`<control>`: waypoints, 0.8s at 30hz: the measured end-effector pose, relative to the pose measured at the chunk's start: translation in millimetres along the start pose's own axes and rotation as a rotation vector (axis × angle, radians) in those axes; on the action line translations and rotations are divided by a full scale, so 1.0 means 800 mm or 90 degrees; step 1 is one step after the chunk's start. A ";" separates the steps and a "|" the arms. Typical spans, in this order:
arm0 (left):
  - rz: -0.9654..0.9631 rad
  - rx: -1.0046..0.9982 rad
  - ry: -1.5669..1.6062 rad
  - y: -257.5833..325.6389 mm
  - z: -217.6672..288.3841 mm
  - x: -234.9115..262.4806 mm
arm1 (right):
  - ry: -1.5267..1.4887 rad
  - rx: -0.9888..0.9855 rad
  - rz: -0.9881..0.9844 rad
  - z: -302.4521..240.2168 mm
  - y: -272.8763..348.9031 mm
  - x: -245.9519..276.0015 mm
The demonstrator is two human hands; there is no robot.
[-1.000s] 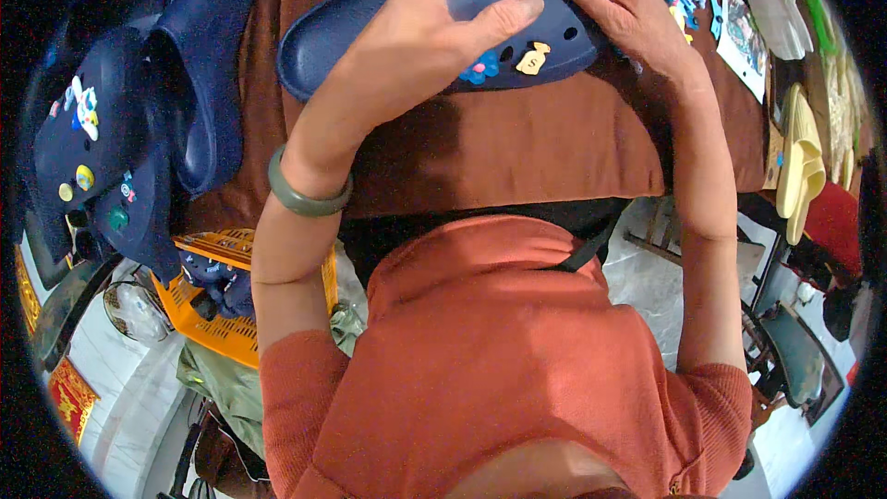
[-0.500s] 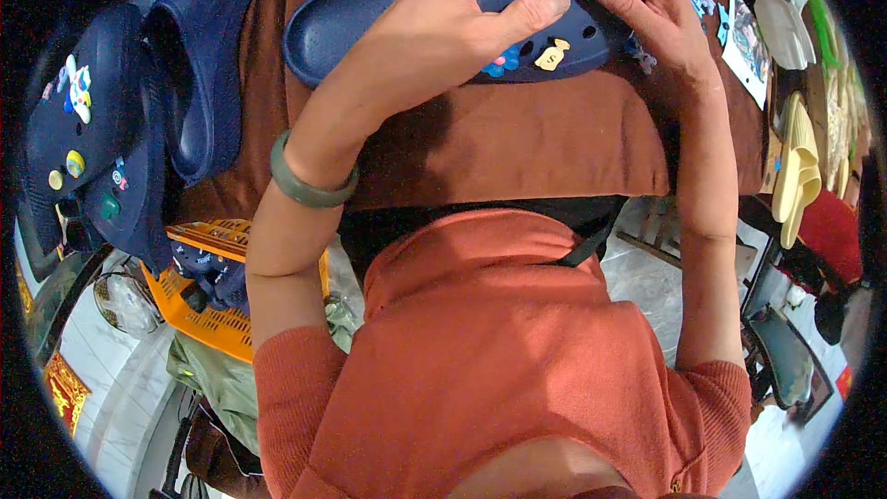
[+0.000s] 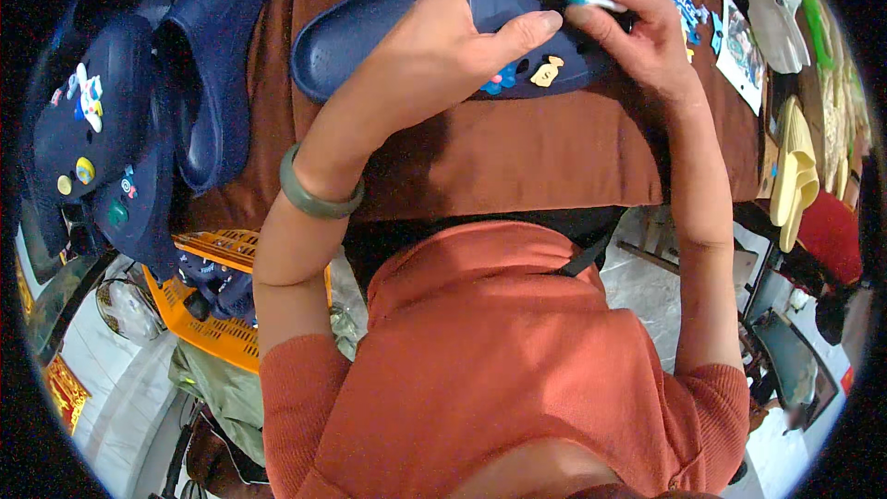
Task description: Decorating blue clogs with various small charms.
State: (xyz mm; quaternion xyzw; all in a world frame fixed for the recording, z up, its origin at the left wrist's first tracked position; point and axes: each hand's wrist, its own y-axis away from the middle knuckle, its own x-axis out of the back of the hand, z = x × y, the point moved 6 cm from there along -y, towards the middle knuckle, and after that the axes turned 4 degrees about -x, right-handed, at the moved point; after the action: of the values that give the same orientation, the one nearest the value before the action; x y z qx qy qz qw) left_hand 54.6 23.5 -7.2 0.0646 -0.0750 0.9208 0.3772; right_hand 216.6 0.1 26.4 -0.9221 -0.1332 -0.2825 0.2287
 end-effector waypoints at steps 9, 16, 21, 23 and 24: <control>0.017 0.053 0.059 0.003 0.004 -0.002 | 0.348 0.248 0.054 -0.016 0.007 -0.002; 0.033 0.102 0.077 0.005 -0.008 0.000 | 0.081 0.045 -0.082 0.008 0.004 -0.001; 0.024 0.073 0.100 0.002 -0.004 -0.003 | 0.038 0.105 -0.037 0.003 0.007 -0.001; 0.010 0.068 0.091 0.003 -0.004 -0.003 | -0.049 -0.064 0.094 0.023 0.014 0.008; 0.013 0.055 0.079 0.002 0.000 -0.004 | -0.186 -0.076 0.192 0.031 0.018 0.011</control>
State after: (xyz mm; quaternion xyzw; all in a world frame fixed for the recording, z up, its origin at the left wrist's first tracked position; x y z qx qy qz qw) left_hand 55.4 20.5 -7.9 0.0225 -0.0121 0.9292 0.3687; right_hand 240.9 1.1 8.3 -0.9746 -0.0086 -0.1155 0.1917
